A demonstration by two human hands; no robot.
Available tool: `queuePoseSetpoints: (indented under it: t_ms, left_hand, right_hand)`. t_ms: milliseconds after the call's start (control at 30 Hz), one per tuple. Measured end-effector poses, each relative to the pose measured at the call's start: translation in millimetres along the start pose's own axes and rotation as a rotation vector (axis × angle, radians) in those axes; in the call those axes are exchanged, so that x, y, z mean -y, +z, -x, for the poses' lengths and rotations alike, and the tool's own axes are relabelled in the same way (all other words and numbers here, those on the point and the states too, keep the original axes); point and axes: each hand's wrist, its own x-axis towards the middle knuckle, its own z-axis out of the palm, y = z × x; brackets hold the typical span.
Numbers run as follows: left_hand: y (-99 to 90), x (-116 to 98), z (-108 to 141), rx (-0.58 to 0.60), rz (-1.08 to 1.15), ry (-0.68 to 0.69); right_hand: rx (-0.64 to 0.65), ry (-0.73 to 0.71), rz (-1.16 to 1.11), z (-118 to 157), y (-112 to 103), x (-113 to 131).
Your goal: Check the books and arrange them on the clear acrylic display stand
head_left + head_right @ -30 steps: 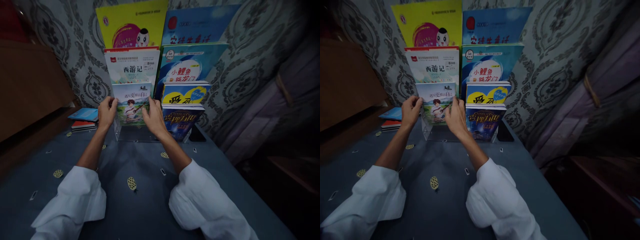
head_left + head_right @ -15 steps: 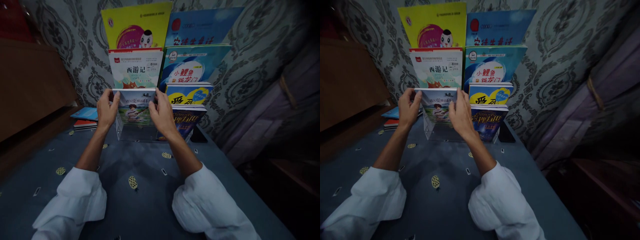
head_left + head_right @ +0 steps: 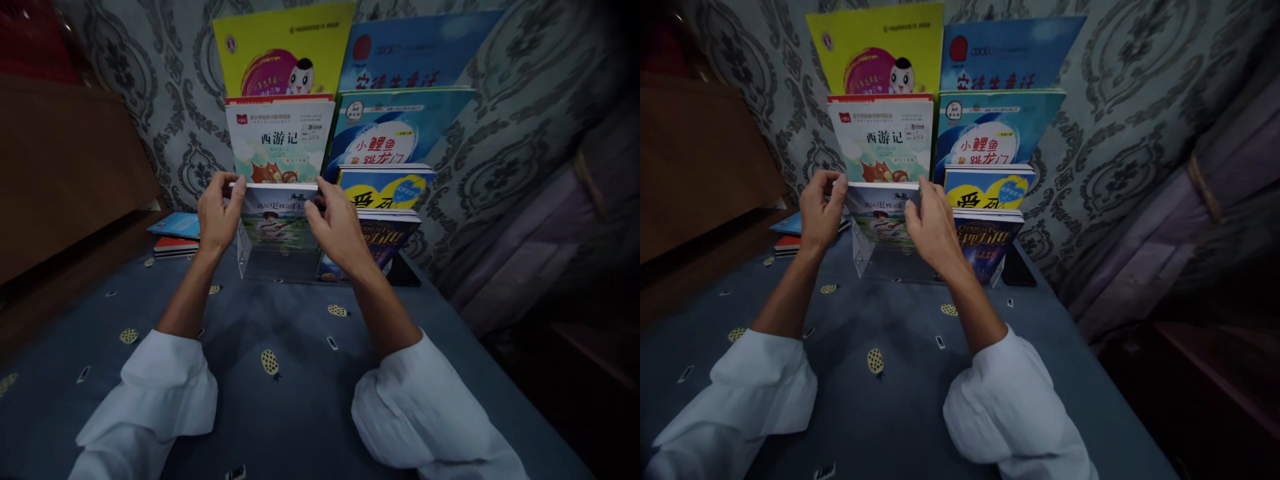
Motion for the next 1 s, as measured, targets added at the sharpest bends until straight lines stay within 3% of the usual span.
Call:
queuePoseSetpoints:
  t_ms: [100, 167, 267, 333, 400, 467, 567, 633, 733, 1000]
  left_hand:
    - [-0.3, 6.4, -3.6, -0.006, 0.025, -0.012]
    - [-0.7, 22.3, -8.3, -0.021, 0.064, -0.040]
    - [-5.2, 64.7, -13.8, -0.038, 0.082, -0.136]
    - [-11.5, 98.7, -11.7, -0.010, -0.064, -0.258]
    - [-19.2, 130.0, -2.9, 0.126, -0.384, -0.387]
    - [-26.3, 154.8, 10.0, 0.212, -0.484, -0.432]
    - [-32.1, 180.4, 26.8, 0.551, -0.707, -0.433]
    - [-32.4, 192.4, 31.4, 0.718, -0.794, -0.407]
    - [-31.0, 205.8, 30.8, 0.849, -0.858, -0.390]
    - [-42.9, 210.8, 32.6, 0.840, -0.945, -0.264]
  right_hand:
    - [0.016, -0.003, 0.012, 0.1, -3.7, 1.5]
    - [0.022, -0.013, 0.008, -0.5, -7.8, 2.9]
    - [-0.031, -0.042, -0.017, -2.5, -17.9, 10.0]
    - [-0.116, -0.057, -0.044, -4.3, -27.1, 20.8]
    - [-0.225, -0.062, -0.082, -5.9, -37.1, 36.2]
    - [-0.333, -0.067, -0.131, -6.8, -46.1, 52.4]
    - [-0.407, -0.093, -0.160, -6.6, -55.0, 69.4]
    - [-0.412, -0.100, -0.137, -5.8, -57.6, 73.9]
    - [-0.385, -0.092, -0.084, -4.3, -58.8, 75.4]
    - [-0.360, -0.121, -0.058, -4.0, -59.3, 76.1]
